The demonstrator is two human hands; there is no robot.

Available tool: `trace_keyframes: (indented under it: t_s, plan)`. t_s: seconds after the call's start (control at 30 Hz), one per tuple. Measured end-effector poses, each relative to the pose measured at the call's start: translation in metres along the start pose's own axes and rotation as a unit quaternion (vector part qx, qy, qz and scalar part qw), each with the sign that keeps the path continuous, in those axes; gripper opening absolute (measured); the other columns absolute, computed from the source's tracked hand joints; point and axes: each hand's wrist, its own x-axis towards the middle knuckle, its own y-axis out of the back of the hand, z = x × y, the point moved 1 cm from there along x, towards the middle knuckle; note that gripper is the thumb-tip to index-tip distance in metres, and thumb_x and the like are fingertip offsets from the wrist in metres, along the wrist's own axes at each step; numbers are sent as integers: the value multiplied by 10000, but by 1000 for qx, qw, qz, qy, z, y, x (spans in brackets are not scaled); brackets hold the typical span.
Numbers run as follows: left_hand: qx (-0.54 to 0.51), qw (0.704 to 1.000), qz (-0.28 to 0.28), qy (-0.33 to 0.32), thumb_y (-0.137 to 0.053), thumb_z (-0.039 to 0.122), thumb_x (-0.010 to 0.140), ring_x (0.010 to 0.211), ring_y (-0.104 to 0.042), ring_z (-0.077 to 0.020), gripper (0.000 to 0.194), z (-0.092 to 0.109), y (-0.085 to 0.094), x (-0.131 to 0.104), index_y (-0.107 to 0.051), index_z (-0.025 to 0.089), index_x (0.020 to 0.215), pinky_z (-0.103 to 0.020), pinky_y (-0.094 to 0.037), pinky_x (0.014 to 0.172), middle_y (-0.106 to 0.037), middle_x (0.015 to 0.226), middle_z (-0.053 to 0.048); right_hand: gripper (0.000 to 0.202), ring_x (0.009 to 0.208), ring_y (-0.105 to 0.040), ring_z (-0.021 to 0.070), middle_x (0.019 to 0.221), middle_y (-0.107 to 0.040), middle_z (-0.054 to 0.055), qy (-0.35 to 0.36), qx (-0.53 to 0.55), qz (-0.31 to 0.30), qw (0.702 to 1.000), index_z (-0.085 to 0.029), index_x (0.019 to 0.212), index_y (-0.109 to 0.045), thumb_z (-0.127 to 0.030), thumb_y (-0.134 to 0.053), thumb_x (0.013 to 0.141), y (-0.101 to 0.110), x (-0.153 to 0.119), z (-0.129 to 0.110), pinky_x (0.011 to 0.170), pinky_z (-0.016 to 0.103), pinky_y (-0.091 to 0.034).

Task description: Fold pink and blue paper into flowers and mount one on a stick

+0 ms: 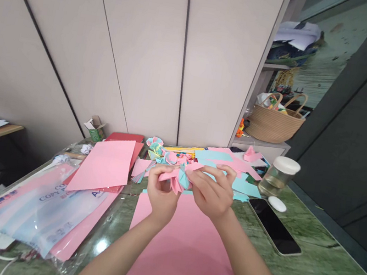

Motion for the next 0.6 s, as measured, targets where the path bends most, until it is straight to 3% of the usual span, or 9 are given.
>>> trace_keyframes:
  t_s: [0.3, 0.6]
  plan:
    - [8, 1000, 11, -26, -726, 250, 697, 769, -604, -145, 278, 2, 3, 6, -498, 204, 849, -308, -503, 729, -552, 807, 4, 234, 770, -671, 93, 717, -722, -60, 34, -33, -4, 999, -231, 966, -617, -74, -555, 804, 5, 0, -11, 873, 333, -318]
    - [-5, 998, 61, 0, -735, 159, 661, 787, -585, -131, 310, -5, 4, 1, -489, 206, 845, -275, -489, 733, -541, 825, 6, 274, 891, -671, 115, 837, -741, -36, -22, -85, -17, 996, -198, 1060, -592, -74, -550, 819, -7, -11, -31, 964, 368, -288]
